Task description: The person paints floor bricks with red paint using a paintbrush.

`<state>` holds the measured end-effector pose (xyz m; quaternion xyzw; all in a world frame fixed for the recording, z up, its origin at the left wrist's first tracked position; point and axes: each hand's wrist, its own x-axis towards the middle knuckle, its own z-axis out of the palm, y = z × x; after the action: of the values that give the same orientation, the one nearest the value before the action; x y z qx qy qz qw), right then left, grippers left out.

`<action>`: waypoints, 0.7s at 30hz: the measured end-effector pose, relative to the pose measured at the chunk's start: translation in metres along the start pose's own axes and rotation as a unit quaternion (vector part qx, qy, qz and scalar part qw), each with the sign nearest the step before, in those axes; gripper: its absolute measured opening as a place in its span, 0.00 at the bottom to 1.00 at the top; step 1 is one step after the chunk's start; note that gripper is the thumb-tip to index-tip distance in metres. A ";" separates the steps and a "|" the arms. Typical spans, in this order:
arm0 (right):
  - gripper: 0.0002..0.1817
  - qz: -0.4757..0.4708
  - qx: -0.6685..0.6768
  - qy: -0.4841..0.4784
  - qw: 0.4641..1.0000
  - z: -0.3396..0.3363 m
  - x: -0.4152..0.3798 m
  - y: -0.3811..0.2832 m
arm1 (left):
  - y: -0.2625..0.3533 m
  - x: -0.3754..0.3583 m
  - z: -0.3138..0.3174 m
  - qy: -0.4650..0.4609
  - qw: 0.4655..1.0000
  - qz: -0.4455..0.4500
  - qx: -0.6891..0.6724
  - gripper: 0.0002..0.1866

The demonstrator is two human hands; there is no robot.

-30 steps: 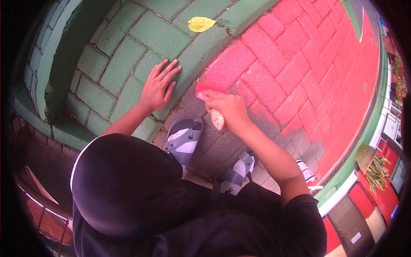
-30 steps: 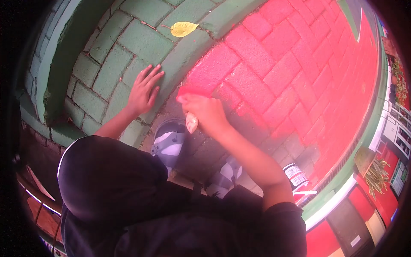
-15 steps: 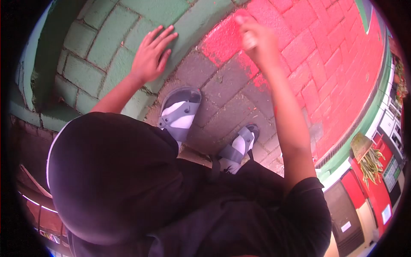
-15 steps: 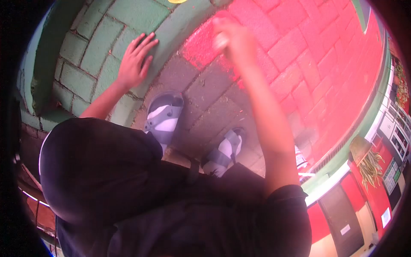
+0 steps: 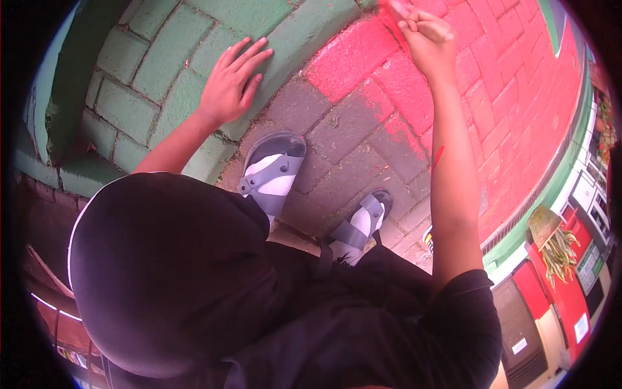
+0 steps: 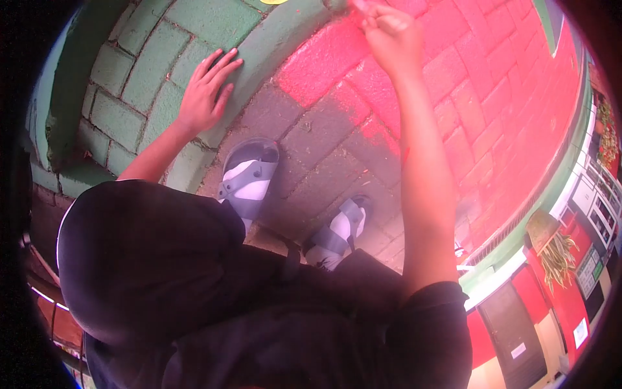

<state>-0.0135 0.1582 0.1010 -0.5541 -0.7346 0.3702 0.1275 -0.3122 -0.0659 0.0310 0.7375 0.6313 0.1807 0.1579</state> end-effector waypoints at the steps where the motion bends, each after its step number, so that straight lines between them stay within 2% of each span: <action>1: 0.07 -0.104 -0.021 0.056 0.993 0.005 -0.004 0.000 | 0.001 0.000 -0.001 -0.002 1.000 -0.002 0.001 0.26; 2: 0.07 -0.205 -0.042 0.112 0.972 0.012 -0.008 0.003 | 0.001 0.000 -0.001 -0.004 1.000 -0.002 0.001 0.26; 3: 0.05 -0.297 0.058 0.055 0.951 0.036 -0.012 0.026 | 0.000 -0.001 -0.001 -0.004 1.000 -0.001 0.002 0.26; 4: 0.04 -0.086 0.167 -0.031 0.982 0.048 -0.039 0.008 | 0.000 -0.001 0.000 -0.012 1.000 -0.004 -0.003 0.27; 5: 0.04 0.130 0.267 -0.116 0.948 0.057 -0.076 -0.018 | -0.001 -0.001 0.000 -0.019 1.000 -0.006 -0.006 0.28; 6: 0.05 -0.063 0.114 -0.145 0.981 0.062 -0.097 -0.020 | -0.002 0.000 0.000 -0.017 1.000 -0.006 -0.004 0.28; 7: 0.05 -0.252 -0.044 -0.164 0.953 0.067 -0.112 -0.021 | -0.002 -0.001 0.000 -0.016 1.000 -0.007 -0.005 0.28; 10: 0.04 -0.227 0.037 -0.181 0.956 0.062 -0.134 -0.042 | 0.000 0.000 -0.002 -0.012 1.000 -0.004 -0.001 0.26; 11: 0.07 -0.310 0.106 -0.077 0.942 0.078 -0.124 -0.026 | 0.000 0.000 -0.002 -0.012 1.000 -0.004 -0.002 0.26; 12: 0.07 -0.310 0.105 -0.077 0.942 0.078 -0.114 -0.022 | 0.000 0.000 -0.001 -0.010 1.000 -0.004 -0.004 0.26; 13: 0.11 -0.151 0.214 -0.109 0.959 0.074 -0.104 -0.019 | 0.000 0.000 -0.001 -0.009 1.000 -0.003 -0.004 0.26; 14: 0.17 0.014 0.316 -0.136 0.939 0.068 -0.094 -0.016 | -0.001 -0.001 0.000 -0.013 1.000 -0.005 -0.007 0.27; 16: 0.20 0.123 0.230 -0.166 0.951 0.037 -0.062 -0.022 | -0.001 -0.001 0.000 -0.016 1.000 -0.006 -0.010 0.27; 17: 0.20 0.122 0.230 -0.165 0.951 0.032 -0.053 -0.015 | 0.000 -0.002 0.000 -0.016 1.000 -0.007 -0.011 0.28; 19: 0.19 0.098 0.094 -0.145 0.980 0.026 -0.041 -0.012 | -0.001 0.000 -0.001 -0.014 1.000 -0.009 -0.011 0.28; 20: 0.19 0.098 0.094 -0.146 0.980 0.029 -0.044 -0.009 | -0.001 -0.001 -0.001 -0.014 1.000 -0.008 -0.011 0.28; 21: 0.18 0.051 0.176 -0.121 0.976 0.033 -0.053 -0.008 | -0.001 -0.002 -0.001 -0.015 1.000 -0.006 -0.013 0.28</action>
<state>-0.0202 0.0964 0.0954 -0.5108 -0.6390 0.5637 0.1139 -0.3137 -0.0674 0.0311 0.7341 0.6311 0.1769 0.1774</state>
